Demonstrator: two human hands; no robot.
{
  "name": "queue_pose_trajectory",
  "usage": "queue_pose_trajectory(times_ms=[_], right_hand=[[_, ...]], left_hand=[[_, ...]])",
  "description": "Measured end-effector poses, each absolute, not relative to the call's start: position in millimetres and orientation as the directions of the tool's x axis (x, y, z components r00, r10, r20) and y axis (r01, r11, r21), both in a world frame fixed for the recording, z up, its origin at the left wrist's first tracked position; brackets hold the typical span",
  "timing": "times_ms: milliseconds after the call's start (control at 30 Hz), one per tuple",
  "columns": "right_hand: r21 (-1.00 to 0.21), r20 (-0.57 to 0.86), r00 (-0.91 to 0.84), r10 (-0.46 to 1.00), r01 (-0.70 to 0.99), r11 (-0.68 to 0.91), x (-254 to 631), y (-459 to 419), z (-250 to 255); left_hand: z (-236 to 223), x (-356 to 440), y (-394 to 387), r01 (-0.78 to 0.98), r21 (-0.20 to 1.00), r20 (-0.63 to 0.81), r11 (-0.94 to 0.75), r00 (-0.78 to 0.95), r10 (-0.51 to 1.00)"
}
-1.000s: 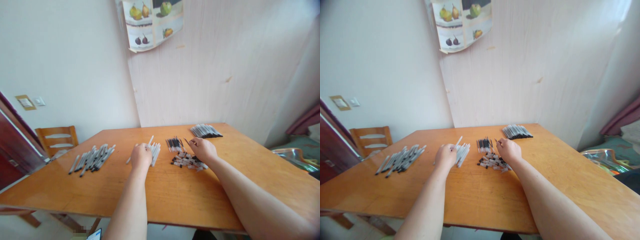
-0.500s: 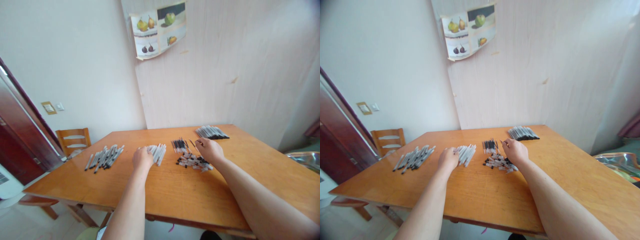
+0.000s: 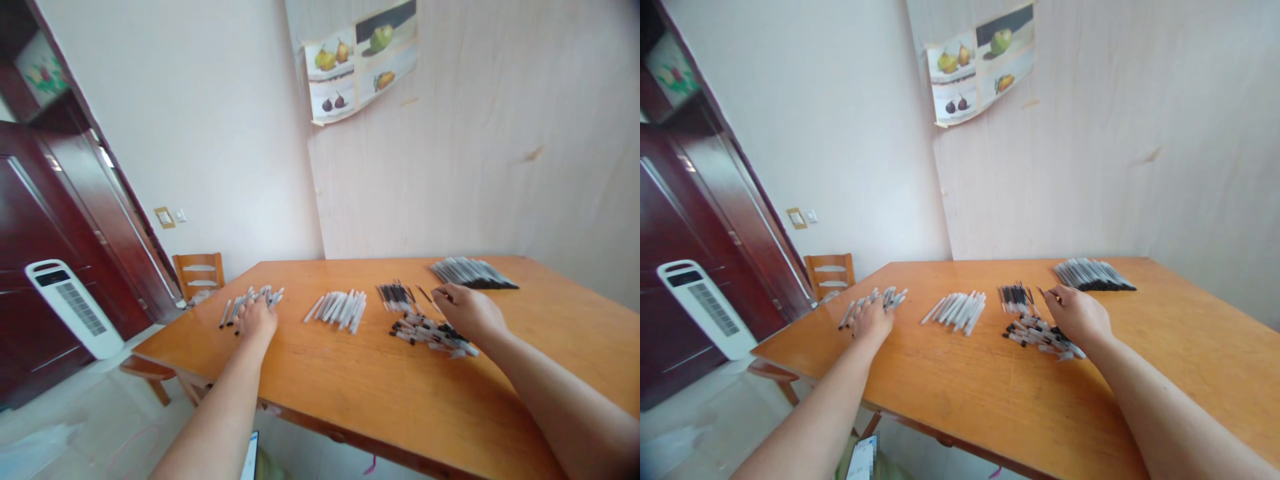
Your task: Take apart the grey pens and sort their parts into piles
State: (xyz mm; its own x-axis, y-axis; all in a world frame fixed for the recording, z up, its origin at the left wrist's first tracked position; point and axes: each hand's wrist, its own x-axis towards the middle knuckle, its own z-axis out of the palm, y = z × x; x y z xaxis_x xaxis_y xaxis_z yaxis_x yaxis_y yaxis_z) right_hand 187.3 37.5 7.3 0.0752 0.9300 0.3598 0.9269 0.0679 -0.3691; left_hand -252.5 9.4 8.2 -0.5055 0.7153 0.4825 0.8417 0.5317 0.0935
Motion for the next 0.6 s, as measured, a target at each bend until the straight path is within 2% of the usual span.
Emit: queue_pose_trajectory(times_ms=[133,600], right_hand=[[-0.368,0.371,0.062,0.926,0.926,0.085,186.3,36.6,8.8],[-0.343,0.380,0.014,0.925,0.931,0.126,189.0,39.7,4.6]], left_hand=[[11.6,-270.1,23.8,0.832,0.129,0.389,0.539,-0.542,0.744],[20.7,-286.1,70.1,0.835,0.105,0.308,0.540,-0.544,0.781]])
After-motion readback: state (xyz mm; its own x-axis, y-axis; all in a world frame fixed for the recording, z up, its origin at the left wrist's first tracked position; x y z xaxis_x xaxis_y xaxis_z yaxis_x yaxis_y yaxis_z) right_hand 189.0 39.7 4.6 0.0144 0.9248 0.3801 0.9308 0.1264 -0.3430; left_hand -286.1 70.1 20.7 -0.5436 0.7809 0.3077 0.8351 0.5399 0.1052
